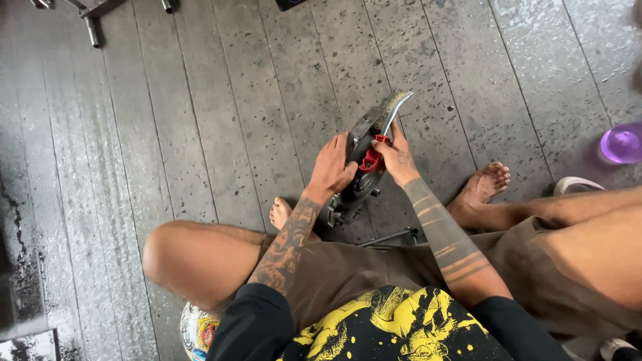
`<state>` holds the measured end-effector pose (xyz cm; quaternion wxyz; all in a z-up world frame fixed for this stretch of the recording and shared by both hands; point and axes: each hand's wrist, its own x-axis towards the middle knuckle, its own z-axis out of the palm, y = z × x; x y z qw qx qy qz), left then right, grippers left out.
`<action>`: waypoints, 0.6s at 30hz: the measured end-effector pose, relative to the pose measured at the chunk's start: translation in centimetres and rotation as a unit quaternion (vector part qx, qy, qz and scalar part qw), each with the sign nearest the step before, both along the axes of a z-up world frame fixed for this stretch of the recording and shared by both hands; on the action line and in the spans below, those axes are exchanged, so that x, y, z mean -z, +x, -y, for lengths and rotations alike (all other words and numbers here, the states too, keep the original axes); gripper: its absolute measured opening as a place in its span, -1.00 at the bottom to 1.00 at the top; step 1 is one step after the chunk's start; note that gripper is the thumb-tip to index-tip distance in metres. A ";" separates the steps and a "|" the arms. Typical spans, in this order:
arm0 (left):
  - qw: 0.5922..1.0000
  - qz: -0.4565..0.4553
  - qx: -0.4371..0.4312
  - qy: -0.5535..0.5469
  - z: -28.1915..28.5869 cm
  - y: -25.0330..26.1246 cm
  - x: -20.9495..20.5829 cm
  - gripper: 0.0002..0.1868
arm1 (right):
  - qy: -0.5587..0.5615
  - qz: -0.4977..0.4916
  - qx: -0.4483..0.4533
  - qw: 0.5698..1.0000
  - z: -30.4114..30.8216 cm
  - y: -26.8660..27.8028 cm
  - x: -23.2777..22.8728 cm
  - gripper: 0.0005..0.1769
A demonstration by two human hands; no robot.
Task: The person sits on a wooden floor and scrubs a dark mechanical part with a red-handled brush. They rotate the part to clean different sides and crevices, occasionally using a small metal tool to scrape or pick at the surface.
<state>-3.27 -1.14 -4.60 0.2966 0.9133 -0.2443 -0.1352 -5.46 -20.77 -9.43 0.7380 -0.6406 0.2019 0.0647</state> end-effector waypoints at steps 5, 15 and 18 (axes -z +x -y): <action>1.000 -0.012 -0.002 -0.016 -0.3 -0.1 0.1 -0.12 | 0.007 -0.006 -0.007 1.000 -0.2 -1.3 -4.1 -0.03; 1.000 0.010 0.008 0.002 -0.1 -0.2 0.8 -0.14 | 0.059 0.013 0.040 0.997 1.6 -0.2 4.3 -0.06; 0.999 0.007 0.015 -0.028 -0.3 -0.2 0.6 -0.14 | 0.093 -0.026 0.044 0.994 0.5 -1.8 -1.4 -0.07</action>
